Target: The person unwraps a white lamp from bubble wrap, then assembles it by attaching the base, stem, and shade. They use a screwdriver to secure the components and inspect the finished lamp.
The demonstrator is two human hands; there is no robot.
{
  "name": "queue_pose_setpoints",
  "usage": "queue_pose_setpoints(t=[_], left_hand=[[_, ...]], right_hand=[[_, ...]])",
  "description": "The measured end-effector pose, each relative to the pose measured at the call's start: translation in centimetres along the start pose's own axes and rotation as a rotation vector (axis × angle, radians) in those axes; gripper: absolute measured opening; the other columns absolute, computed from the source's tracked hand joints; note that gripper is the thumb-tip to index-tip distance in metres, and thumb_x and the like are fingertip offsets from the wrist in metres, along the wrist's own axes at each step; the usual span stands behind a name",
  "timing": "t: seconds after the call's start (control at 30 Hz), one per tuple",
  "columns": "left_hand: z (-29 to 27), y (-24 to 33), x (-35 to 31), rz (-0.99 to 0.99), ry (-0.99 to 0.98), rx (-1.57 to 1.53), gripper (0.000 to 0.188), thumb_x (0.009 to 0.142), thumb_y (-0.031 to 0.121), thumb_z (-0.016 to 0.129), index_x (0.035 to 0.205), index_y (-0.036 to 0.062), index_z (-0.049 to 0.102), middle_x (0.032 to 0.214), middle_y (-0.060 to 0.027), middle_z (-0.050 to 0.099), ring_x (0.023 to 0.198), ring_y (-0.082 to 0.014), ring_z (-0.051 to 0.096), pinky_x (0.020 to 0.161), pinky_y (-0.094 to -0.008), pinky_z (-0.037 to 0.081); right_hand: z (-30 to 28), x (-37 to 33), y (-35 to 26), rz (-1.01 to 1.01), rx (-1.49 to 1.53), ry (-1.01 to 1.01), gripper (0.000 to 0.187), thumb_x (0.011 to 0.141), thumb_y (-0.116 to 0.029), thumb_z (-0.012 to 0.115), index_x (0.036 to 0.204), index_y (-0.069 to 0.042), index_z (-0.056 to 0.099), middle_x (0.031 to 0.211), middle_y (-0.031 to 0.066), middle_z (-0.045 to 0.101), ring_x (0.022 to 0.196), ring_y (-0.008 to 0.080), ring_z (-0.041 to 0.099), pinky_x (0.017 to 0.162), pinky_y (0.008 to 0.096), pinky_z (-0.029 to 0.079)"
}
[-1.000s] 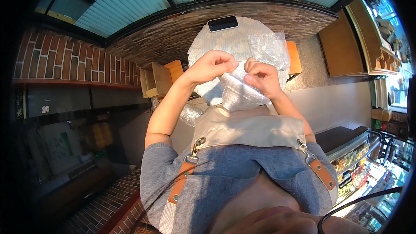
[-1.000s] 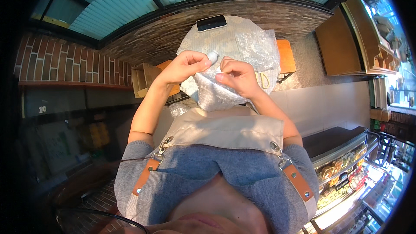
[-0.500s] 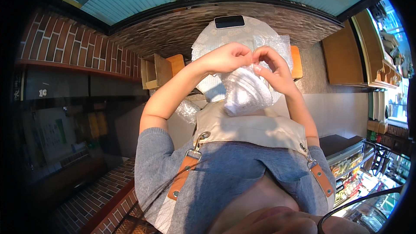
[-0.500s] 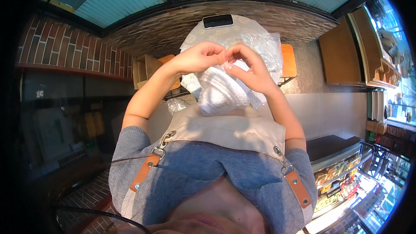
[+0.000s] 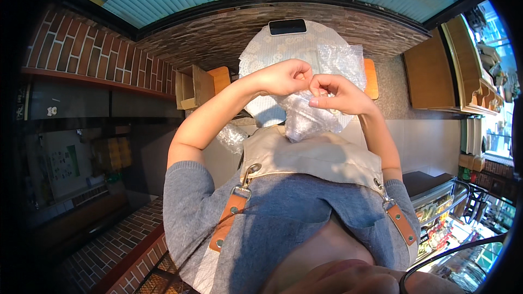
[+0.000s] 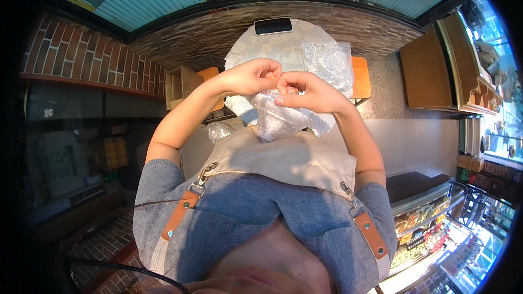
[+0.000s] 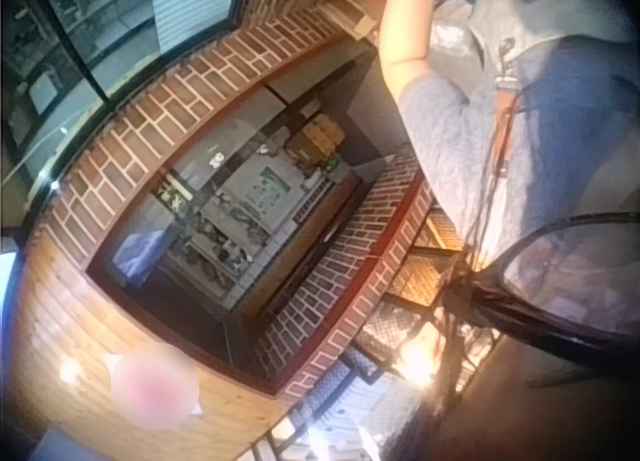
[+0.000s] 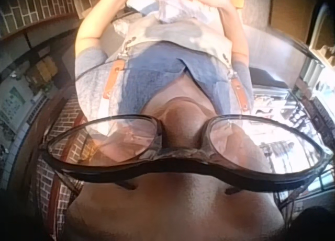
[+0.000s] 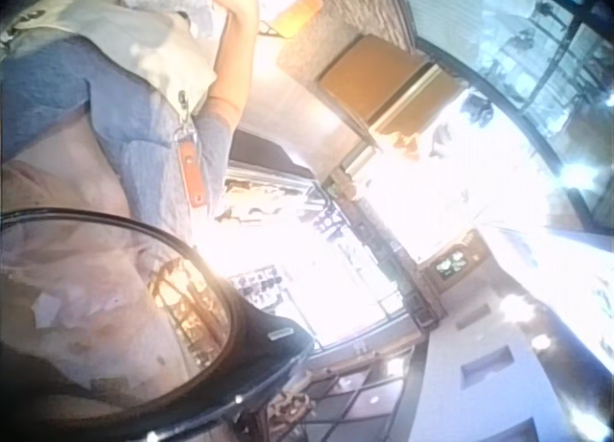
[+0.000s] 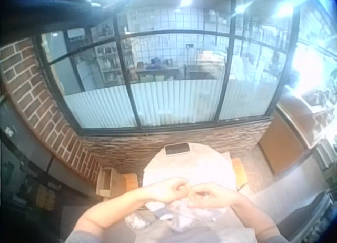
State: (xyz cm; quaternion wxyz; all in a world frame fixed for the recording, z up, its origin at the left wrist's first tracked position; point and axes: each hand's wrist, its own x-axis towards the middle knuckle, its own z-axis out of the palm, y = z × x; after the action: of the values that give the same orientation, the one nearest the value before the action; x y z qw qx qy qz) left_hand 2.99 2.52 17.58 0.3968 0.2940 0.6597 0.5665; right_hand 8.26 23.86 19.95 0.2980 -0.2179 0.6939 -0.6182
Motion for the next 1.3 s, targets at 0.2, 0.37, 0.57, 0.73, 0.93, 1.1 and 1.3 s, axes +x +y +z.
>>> queue_pose_setpoints(t=[0.2,0.37,0.57,0.73,0.93,1.1,1.3], left_hand=[[0.7,-0.4,0.2,0.003,0.037,-0.056,0.013,0.096,0.013,0.056,0.087,0.0039,0.056,0.069,0.0078,0.05,0.063,-0.001,0.04,0.052,-0.0207,0.031],[1.7,-0.2,0.3,0.083,0.108,-0.076,0.022,0.097,0.022,0.058,0.084,0.0039,0.059,0.067,0.0087,0.049,0.06,-0.0011,0.039,0.05,-0.0219,0.031],[0.7,-0.5,0.0,-0.082,0.151,0.053,0.032,0.094,0.03,0.064,0.075,0.0041,0.064,0.062,0.0093,0.047,0.058,-0.0013,0.037,0.049,-0.0231,0.03],[-0.3,-3.2,-2.5,-0.079,0.221,0.022,0.025,0.083,0.022,0.075,0.07,0.0052,0.06,0.063,0.0078,0.05,0.061,-0.0017,0.042,0.053,-0.0221,0.034],[1.2,-6.7,-3.3,0.003,0.354,0.158,0.018,0.084,0.012,0.069,0.082,0.0035,0.053,0.101,-0.0065,0.057,0.089,-0.0134,0.05,0.079,-0.0283,0.041],[4.7,-10.2,-2.8,-0.047,0.425,0.009,0.015,0.087,0.014,0.067,0.086,0.005,0.055,0.122,-0.0133,0.059,0.103,-0.0153,0.056,0.089,-0.03,0.043],[6.4,-13.5,-2.0,-0.266,0.429,-0.39,0.032,0.088,0.009,0.063,0.117,0.0062,0.049,0.106,-0.0118,0.066,0.074,-0.0132,0.061,0.065,-0.0248,0.05]], right_hand=[[1.4,-1.1,1.3,-0.119,0.166,0.11,0.024,0.078,-0.004,0.074,0.078,-0.009,0.051,0.081,-0.0055,0.045,0.077,0.0066,0.04,0.073,0.024,0.034],[1.6,-1.6,3.1,-0.229,0.234,0.295,0.02,0.079,0.0,0.072,0.077,-0.007,0.053,0.081,-0.0032,0.049,0.077,0.0071,0.044,0.072,0.0247,0.036],[1.3,-0.9,6.1,-0.312,0.148,0.61,0.005,0.083,-0.001,0.066,0.083,-0.003,0.062,0.091,0.0024,0.058,0.085,0.011,0.051,0.074,0.025,0.04],[-5.0,-3.3,18.6,0.465,-0.463,0.748,0.023,0.087,-0.019,0.063,0.095,0.003,0.064,0.113,0.0159,0.063,0.098,0.0281,0.063,0.083,0.0358,0.05],[-3.3,-5.7,29.9,0.714,-0.918,0.81,0.036,0.083,-0.026,0.064,0.103,0.002,0.056,0.109,0.0241,0.06,0.1,0.0391,0.061,0.082,0.047,0.05],[-3.4,-5.2,30.0,0.969,-0.887,0.726,0.034,0.086,-0.031,0.06,0.103,-0.002,0.053,0.097,0.0198,0.067,0.093,0.0348,0.066,0.08,0.0453,0.052],[-1.9,-6.7,28.6,0.934,-0.964,0.74,0.046,0.078,-0.037,0.068,0.105,-0.002,0.055,0.09,0.0195,0.069,0.085,0.0349,0.068,0.078,0.046,0.052]])
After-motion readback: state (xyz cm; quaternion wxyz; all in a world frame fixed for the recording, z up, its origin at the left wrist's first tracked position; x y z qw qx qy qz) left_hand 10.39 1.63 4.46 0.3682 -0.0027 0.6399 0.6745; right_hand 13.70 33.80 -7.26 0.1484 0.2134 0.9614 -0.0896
